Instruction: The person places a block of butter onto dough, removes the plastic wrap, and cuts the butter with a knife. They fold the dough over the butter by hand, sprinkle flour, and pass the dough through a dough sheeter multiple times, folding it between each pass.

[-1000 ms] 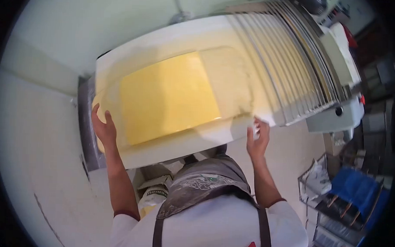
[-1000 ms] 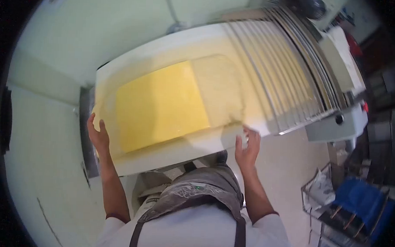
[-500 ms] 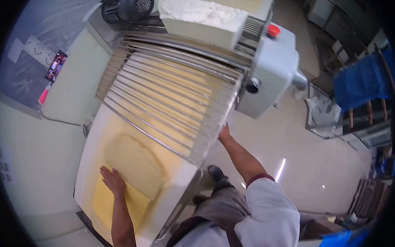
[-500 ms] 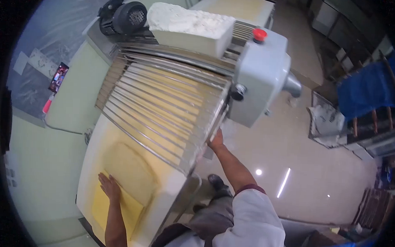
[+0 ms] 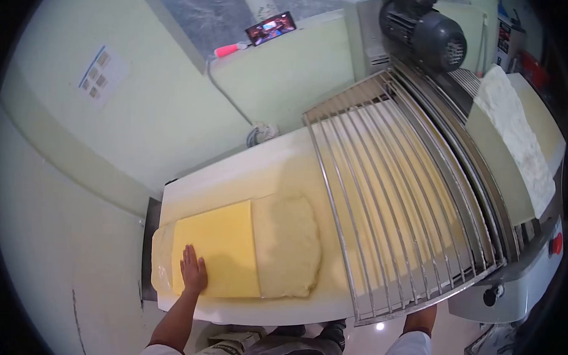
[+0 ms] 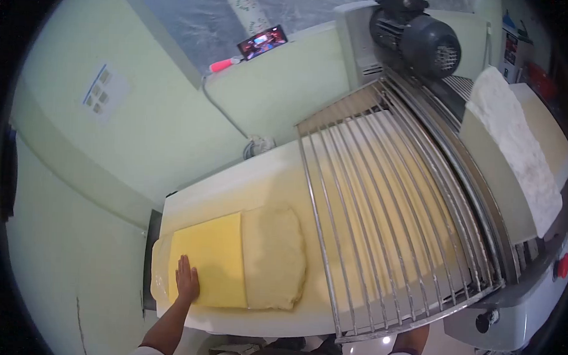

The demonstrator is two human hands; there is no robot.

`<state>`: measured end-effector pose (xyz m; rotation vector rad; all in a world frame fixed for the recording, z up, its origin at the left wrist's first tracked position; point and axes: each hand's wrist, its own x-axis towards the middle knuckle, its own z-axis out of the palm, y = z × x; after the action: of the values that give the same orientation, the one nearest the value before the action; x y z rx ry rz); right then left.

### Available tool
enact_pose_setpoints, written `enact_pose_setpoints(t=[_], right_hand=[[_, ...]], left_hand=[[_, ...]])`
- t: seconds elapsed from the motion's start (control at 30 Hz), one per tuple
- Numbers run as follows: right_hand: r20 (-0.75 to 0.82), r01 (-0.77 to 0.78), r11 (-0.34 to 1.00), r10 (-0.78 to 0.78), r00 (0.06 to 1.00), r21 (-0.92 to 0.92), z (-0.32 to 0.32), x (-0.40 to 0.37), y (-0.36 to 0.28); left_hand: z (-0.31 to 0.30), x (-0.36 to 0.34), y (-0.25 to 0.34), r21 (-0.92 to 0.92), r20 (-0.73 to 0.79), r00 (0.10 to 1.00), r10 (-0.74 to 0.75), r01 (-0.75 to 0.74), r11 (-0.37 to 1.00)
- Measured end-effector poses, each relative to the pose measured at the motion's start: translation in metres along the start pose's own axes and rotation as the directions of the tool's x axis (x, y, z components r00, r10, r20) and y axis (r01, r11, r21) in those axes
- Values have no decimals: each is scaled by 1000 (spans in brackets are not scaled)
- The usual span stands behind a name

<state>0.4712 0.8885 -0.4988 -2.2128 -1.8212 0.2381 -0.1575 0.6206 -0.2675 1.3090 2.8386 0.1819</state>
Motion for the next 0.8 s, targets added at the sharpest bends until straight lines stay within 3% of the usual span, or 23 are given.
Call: enact_pose_setpoints(t=[0.1, 0.17, 0.2, 0.23, 0.3, 0.33, 0.37, 0.4, 0.43, 0.5, 0.53, 0.6, 0.63, 0.67, 0.73, 0.8], right_hand=[[-52, 2, 1000, -1, 999, 10, -5, -20, -1], [-151, 32, 993, -14, 988, 117, -9, -59, -8], [-204, 63, 977, -20, 979, 203, -18, -87, -22], [-264, 100, 952, -22, 964, 288, -15, -119, -24], [-385, 141, 897, 34, 922, 418, -12, -208, -24], [-409, 97, 877, 119, 905, 470, -11, -246, -12], [-311, -127, 827, 342, 887, 548, 21, -285, 47], [-159, -298, 604, 587, 794, 739, -10, -306, 38], [8, -385, 302, 778, 628, 872, -45, -327, 26], [-154, -348, 341, 870, 468, 873, -80, -331, 17], [-253, -330, 402, 875, 412, 854, -105, -320, 5], [-403, -398, 594, 787, 468, 699, -155, -285, -23], [-447, -69, 561, 721, 529, 825, -175, -262, -43], [-504, 259, 440, 655, 562, 860, -195, -242, -70], [-552, 305, 462, 652, 520, 833, -248, -216, -194], [-473, 415, 233, 526, 707, 879, -254, -191, -252]], left_hand=[[13, 11, -60, -14, -33, 999, 14, -14, 1000], [19, 23, -97, -19, -88, 996, 28, -30, 999], [18, 22, -114, -53, -142, 984, 112, -120, 991], [14, 22, -123, -71, -156, 983, 91, -103, 992], [24, 25, -170, -201, -126, 977, -173, 146, 969], [33, 29, -202, -168, -117, 968, -224, 203, 965], [42, 27, -229, -137, -104, 958, -268, 253, 958], [41, 17, -227, -110, -226, 954, -199, 178, 978], [30, 11, -218, -73, -244, 959, -142, 128, 989], [8, 11, -206, 21, -287, 958, -9, 16, 1000], [12, 13, -206, -37, -413, 910, 26, -45, 998], [1, 16, -197, -97, -496, 868, 14, -71, 993], [-1, 16, -197, -99, -563, 826, 20, -91, 991], [-5, 18, -198, -352, -484, 861, -154, -30, 936], [-18, 24, -200, -769, -211, 892, -401, 102, 631], [-39, 23, -207, -952, 23, 876, -481, 166, 257]])
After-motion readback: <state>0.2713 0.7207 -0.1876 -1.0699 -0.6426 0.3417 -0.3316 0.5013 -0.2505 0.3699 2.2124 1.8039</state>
